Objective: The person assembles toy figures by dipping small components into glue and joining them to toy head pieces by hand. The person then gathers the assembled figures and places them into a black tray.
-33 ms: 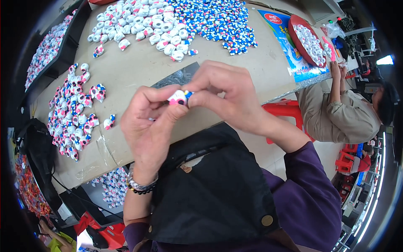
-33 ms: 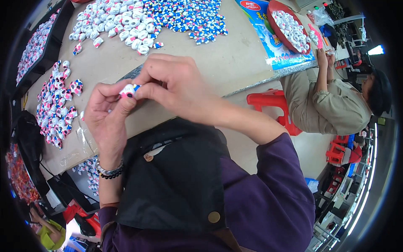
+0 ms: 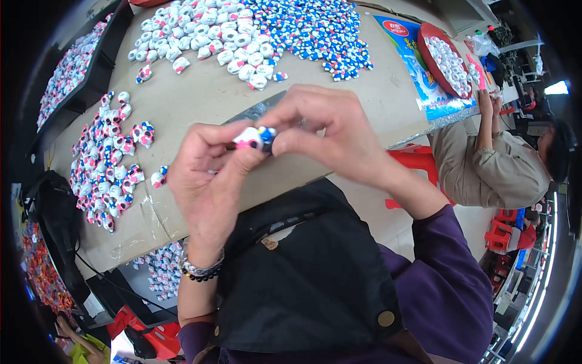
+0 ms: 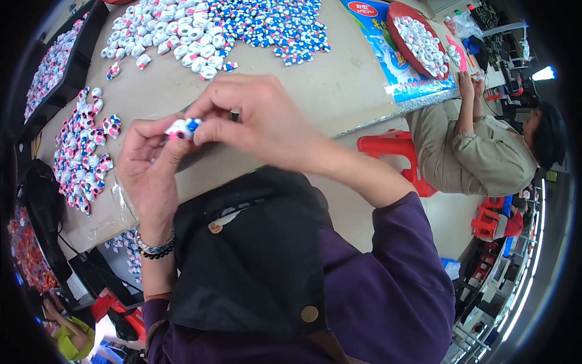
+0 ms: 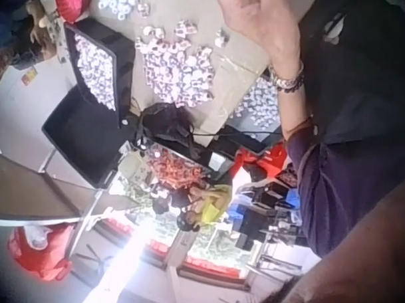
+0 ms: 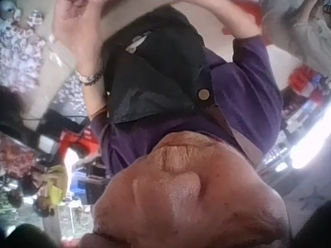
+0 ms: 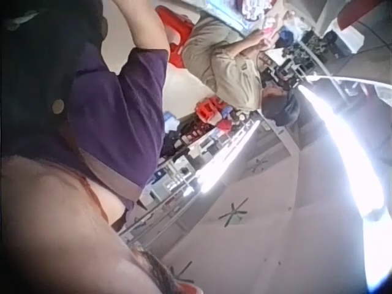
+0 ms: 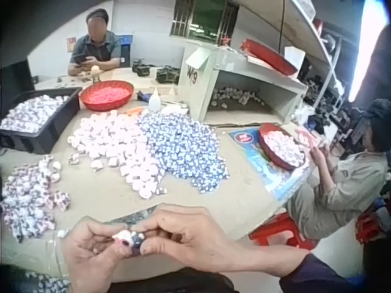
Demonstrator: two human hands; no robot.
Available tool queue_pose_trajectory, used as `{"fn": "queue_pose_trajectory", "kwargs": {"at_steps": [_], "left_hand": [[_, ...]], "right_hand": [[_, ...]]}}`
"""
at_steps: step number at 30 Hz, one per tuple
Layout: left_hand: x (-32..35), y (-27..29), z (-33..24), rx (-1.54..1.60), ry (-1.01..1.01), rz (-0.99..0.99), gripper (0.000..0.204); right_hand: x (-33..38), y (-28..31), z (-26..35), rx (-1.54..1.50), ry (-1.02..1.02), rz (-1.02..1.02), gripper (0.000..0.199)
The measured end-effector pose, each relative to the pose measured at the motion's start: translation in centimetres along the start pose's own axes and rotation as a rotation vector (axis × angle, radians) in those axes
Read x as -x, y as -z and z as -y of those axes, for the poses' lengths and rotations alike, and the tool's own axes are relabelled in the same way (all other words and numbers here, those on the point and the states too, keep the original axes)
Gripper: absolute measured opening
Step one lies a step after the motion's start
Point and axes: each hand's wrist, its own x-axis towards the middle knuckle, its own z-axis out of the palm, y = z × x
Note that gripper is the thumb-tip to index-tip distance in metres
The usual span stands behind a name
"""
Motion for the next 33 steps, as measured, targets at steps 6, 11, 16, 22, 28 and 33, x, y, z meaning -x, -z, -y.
{"fn": "queue_pose_trajectory", "kwargs": {"at_steps": [6,11,16,22,28,33], "left_hand": [[-2.4,6.6,-0.9,-0.312,-0.013,-0.221,0.016],[-3.2,10.9,0.3,-0.905,-0.067,-0.284,0.022],[-3.2,10.7,0.2,-1.105,-0.165,-0.297,0.026],[-2.4,9.2,-2.5,0.339,0.199,-0.233,0.035],[-0.2,5.2,-2.7,0.790,0.284,-0.008,0.031],[0.8,3.6,-1.2,0.740,0.379,0.077,0.036]], "right_hand": [[-4.7,3.8,-6.2,0.611,0.072,-0.054,0.017],[-4.5,3.1,-8.3,0.607,0.083,0.015,0.016],[-3.9,2.9,-8.1,0.670,0.095,0.040,0.012],[-3.6,5.6,-7.7,0.530,0.019,-0.022,0.021],[-1.9,5.5,-4.7,-0.163,-0.394,-0.120,0.014],[0.2,4.9,-3.8,0.018,-0.238,-0.091,0.011]]}}
